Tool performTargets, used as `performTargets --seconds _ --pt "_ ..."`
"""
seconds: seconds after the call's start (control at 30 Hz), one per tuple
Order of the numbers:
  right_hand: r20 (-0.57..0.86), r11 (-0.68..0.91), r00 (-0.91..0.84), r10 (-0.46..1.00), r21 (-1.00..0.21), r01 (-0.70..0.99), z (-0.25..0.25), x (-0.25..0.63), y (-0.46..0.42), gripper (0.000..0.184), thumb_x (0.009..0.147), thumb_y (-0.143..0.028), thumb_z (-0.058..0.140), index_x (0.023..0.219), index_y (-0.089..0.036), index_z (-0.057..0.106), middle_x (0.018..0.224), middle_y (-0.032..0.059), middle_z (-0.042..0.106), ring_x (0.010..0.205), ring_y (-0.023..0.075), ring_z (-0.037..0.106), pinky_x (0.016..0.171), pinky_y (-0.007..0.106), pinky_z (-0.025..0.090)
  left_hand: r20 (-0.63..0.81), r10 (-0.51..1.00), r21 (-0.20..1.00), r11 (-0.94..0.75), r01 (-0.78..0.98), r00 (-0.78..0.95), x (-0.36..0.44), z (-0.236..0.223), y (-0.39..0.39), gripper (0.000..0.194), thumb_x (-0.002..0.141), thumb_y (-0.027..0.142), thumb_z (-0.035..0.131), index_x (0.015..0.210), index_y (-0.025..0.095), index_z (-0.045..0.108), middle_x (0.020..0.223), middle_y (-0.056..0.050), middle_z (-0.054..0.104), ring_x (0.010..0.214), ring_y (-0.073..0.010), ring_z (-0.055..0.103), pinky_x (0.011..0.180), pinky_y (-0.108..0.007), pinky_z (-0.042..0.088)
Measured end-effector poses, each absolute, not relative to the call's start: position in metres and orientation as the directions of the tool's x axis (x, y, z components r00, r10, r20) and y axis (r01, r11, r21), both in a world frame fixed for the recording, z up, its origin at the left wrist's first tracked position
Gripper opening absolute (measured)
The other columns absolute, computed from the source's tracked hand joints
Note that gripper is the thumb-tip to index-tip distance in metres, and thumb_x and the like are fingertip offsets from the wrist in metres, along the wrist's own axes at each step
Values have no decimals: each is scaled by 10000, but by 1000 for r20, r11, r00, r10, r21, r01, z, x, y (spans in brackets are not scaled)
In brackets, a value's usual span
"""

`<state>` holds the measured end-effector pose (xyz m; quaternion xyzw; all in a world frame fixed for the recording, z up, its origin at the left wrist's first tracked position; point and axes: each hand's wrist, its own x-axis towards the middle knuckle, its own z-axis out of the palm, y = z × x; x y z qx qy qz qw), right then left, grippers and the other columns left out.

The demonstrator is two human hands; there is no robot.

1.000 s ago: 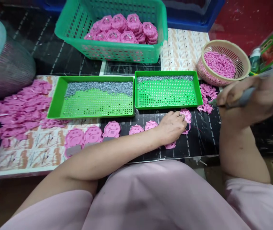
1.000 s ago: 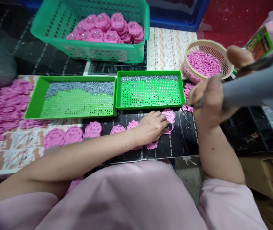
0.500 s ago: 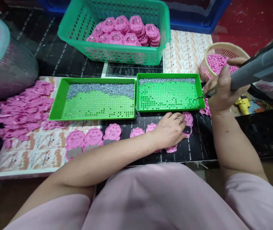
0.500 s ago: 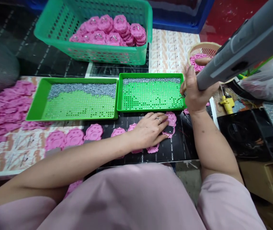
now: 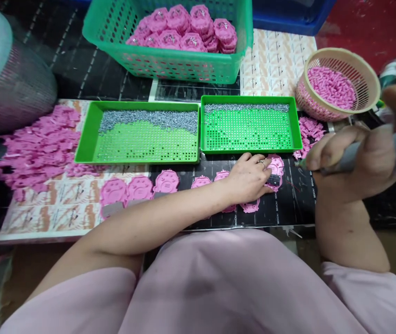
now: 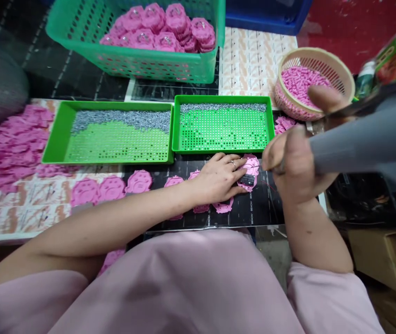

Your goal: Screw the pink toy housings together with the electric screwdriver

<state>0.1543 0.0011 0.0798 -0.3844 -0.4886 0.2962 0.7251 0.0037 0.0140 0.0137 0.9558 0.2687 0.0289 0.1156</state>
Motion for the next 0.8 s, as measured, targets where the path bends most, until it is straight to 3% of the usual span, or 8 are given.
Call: performTargets --seconds 0.1,0.27,0.4,0.57,0.8 --pt "585 625 318 746 -780 -31 69 136 -12 266 771 -299 687 1019 -264 595 456 -92 476 291 107 374 287 278 334 -3 523 243 -826 508 852 3 13 15 512 915 505 537 1221 99 599 1372 -117 545 1256 -292 474 951 -396 349" --pt "629 648 221 745 -761 -17 49 131 -10 228 831 -302 627 1045 -348 564 475 -93 444 296 109 360 319 271 356 0 524 291 -815 501 852 2 12 17 537 889 510 581 1252 115 580 1358 -104 554 1223 -275 490 918 -367 358" --pt "589 596 240 771 -801 52 47 131 -10 117 840 -355 605 953 -331 585 485 -69 440 325 133 375 337 289 339 5 525 315 -808 497 851 2 10 18 541 882 512 589 1248 113 582 1362 -100 549 1229 -281 478 925 -365 359" --pt "604 622 225 764 -783 -11 47 127 -10 35 846 -296 602 873 -316 590 484 -70 429 322 115 366 345 283 347 26 524 302 -816 493 851 2 7 19 518 877 522 589 1192 112 603 1330 -91 566 1220 -283 481 924 -381 360" --pt "531 541 172 829 -841 -8 41 135 -7 279 795 -349 656 1060 -343 569 550 -72 477 349 125 415 364 309 398 33 520 265 -828 494 853 3 8 18 467 871 526 593 1090 116 636 1216 -121 617 1173 -283 502 879 -375 349"
